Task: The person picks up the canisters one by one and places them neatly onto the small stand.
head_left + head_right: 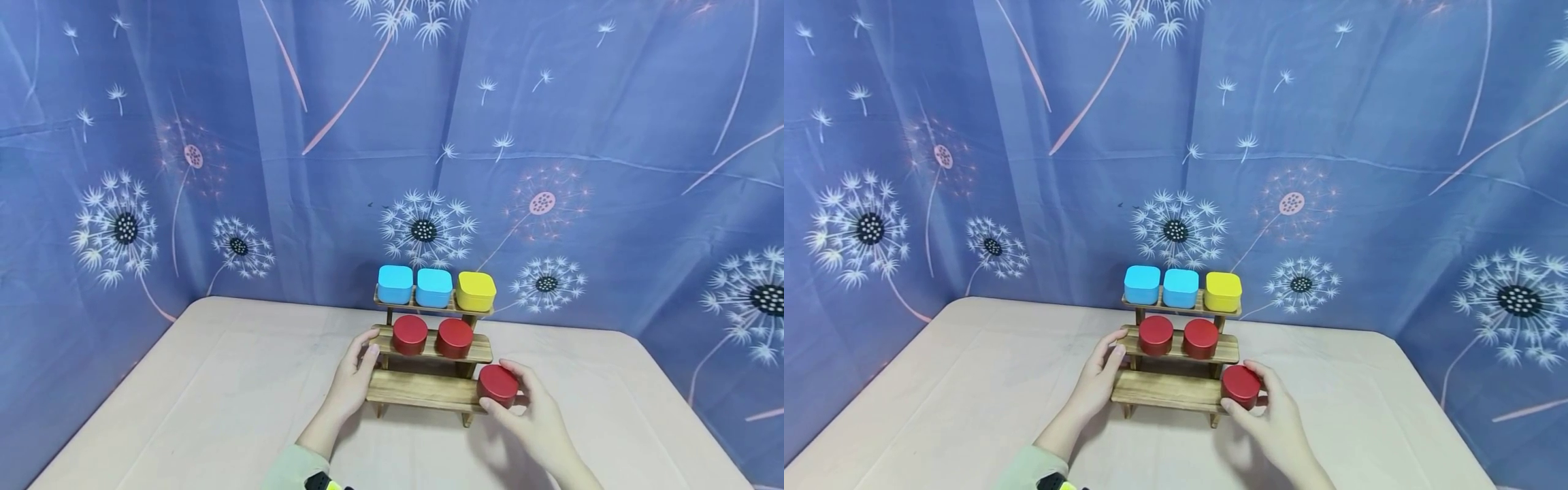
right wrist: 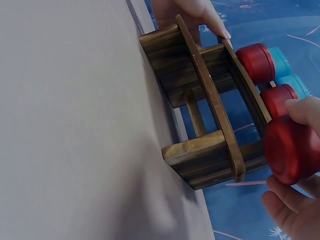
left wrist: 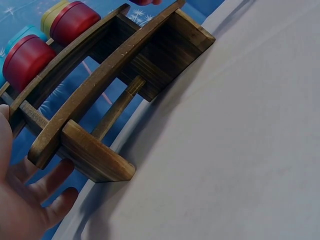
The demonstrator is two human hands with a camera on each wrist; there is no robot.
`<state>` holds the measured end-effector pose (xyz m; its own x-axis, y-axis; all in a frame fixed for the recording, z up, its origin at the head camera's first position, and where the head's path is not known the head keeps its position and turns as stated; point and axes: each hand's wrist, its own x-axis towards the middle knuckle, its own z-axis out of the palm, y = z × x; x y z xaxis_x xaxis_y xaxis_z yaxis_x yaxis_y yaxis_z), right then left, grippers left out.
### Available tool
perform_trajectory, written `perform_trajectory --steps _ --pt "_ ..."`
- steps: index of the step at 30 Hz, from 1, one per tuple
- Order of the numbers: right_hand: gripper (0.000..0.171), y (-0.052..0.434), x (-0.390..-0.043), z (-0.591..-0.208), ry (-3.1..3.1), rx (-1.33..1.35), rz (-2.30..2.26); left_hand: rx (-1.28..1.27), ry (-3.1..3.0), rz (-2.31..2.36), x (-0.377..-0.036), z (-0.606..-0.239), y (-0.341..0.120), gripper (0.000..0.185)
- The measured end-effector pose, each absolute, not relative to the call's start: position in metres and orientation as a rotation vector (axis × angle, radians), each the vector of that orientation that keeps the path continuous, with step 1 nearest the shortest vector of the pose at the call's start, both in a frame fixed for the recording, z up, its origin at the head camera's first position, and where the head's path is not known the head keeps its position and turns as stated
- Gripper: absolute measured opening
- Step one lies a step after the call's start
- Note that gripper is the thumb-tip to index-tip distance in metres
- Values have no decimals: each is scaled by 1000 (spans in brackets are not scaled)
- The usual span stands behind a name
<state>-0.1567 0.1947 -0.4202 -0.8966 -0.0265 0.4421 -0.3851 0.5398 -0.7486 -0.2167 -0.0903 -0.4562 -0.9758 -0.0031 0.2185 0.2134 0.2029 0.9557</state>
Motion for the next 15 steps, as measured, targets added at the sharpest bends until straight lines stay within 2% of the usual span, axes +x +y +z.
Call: perform_trajectory --steps 11,15 --pt "62 187 -156 -421 -2379 370 1290 -195 -2294 -1896 -217 -456 -90 38" --pt "63 186 -156 -422 -2384 368 1307 -189 -2291 -1901 -210 -444 -88 37"
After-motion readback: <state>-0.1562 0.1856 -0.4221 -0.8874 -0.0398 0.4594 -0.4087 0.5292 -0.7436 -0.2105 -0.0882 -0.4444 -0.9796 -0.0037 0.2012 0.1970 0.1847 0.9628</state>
